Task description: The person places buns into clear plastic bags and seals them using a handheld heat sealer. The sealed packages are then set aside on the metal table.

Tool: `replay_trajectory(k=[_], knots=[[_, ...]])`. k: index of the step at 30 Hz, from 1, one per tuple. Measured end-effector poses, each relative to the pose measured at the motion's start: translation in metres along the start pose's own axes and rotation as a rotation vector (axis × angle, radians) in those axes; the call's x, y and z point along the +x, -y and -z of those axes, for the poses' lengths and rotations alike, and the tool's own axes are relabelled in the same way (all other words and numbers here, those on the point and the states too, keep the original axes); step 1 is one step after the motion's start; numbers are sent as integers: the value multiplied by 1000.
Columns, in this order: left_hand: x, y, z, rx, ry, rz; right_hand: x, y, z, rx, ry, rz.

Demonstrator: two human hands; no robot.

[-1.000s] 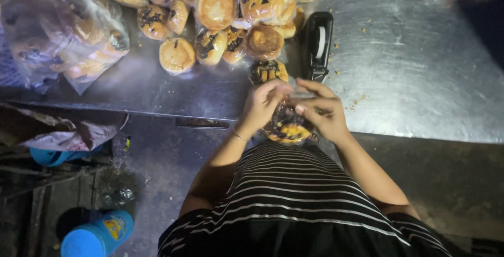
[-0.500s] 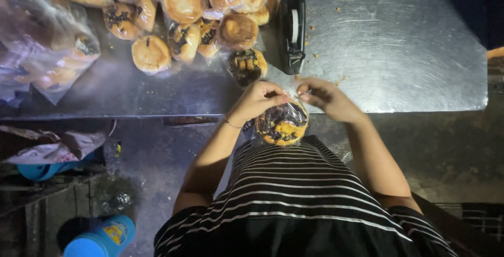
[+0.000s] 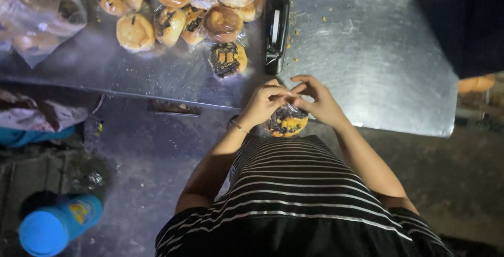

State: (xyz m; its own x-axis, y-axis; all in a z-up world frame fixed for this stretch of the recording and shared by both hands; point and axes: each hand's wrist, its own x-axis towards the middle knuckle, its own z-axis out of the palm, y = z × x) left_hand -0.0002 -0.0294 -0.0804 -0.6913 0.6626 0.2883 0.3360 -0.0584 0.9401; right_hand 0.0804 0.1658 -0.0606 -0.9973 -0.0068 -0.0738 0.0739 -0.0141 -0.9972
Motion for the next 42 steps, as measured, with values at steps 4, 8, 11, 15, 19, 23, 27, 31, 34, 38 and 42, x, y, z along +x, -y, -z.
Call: replay_trajectory(k=[4, 8, 11, 15, 19, 23, 27, 31, 34, 38, 42], knots=[[11, 12, -10, -62, -44, 45, 4, -20, 13, -301, -122, 213], [15, 43, -21, -191, -215, 68, 19, -49, 19, -655, -129, 610], [-4, 43, -40, -118, -322, 117, 15, -60, 26, -710, -97, 639], [-9, 29, -46, 394, -407, 52, 11, -68, 30, -815, -178, 581], [-7, 51, -57, 421, -455, -14, 18, -54, 19, -650, -162, 476], [-7, 80, -77, 259, -598, 215, 31, -58, 7, -410, -389, 401], [-9, 92, -60, 122, -775, 341, 82, -104, 6, 77, -429, 75], [-15, 81, -25, 241, -762, 365, 140, -93, -14, -229, -413, 29], [-15, 69, -5, 327, -719, 300, 141, -58, -31, -258, -467, 67], [-12, 64, 18, 403, -680, 214, 103, -53, -32, -633, -387, 124], [0, 49, 43, 492, -626, 72, 73, -63, -29, -664, -485, 50]])
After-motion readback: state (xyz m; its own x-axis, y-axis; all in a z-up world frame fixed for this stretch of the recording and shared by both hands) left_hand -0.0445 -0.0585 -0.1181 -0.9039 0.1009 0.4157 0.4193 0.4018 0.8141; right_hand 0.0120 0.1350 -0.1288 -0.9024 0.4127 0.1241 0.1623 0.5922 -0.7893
